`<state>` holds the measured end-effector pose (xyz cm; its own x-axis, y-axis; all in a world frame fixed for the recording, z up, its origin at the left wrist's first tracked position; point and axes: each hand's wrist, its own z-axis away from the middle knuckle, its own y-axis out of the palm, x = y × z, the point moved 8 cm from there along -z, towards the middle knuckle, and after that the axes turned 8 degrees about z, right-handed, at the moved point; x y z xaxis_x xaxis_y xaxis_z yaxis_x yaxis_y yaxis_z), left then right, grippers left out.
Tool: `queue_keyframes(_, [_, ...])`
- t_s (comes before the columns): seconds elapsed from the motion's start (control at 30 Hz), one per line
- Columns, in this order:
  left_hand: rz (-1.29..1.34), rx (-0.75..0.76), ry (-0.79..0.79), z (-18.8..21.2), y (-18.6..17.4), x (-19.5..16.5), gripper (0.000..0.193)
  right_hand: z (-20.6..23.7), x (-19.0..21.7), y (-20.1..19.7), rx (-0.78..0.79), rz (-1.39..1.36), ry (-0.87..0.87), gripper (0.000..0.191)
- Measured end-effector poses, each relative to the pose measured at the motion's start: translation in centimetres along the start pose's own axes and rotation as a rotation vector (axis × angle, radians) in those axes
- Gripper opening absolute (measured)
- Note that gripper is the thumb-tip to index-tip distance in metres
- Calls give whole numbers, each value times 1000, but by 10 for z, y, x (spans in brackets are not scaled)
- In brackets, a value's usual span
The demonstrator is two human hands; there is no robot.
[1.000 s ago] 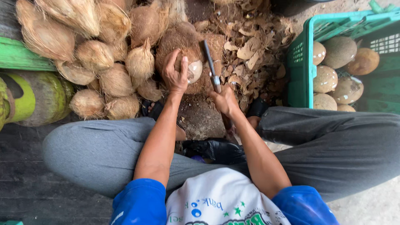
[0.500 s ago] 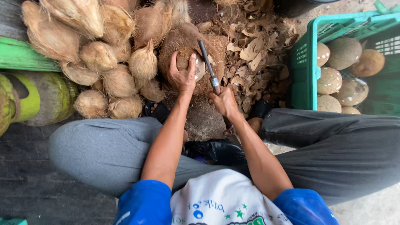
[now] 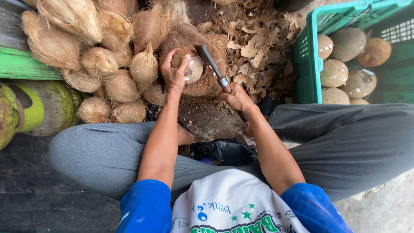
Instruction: The person sits on the ground and uses a machete to strip the outer husk off coconuts, chopping away fibrous layers and rotating each coconut to trim different sides, with piles of unhusked coconuts nearby and a crate of husked coconuts beside them.
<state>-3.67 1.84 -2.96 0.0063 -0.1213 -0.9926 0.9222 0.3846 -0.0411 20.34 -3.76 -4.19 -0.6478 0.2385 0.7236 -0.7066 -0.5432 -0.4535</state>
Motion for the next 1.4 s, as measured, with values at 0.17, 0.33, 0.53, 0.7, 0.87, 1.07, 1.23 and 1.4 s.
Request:
queue_keyframes(0.17, [282,-200,-161,2,-25,13,70,0,-3,-5,-71,160,31,31])
queue_keyframes(0.33, [54,-332,-53,-3,-53,8,61,3,10,-2,-173,47,-38,19])
queue_keyframes(0.53, [12,-467,-198,0,-61,21,60,13,10,39,142,-320,178,26])
queue_keyframes(0.7, [-143,-323,-215,1,-43,14,97,14,-1,41,192,-180,255,28])
queue_keyframes(0.87, [-156,-122,-197,-6,-40,5,103,2,-26,-19,-182,52,301,23])
queue_keyframes(1.07, [-199,103,-31,-6,-20,-5,114,16,-52,-93,-615,-390,268,30])
queue_keyframes(1.23, [-440,145,329,4,12,-33,118,10,-27,-60,-391,-460,187,21])
queue_keyframes(1.4, [-214,220,-69,-4,2,-11,111,6,2,-11,-167,-355,85,19])
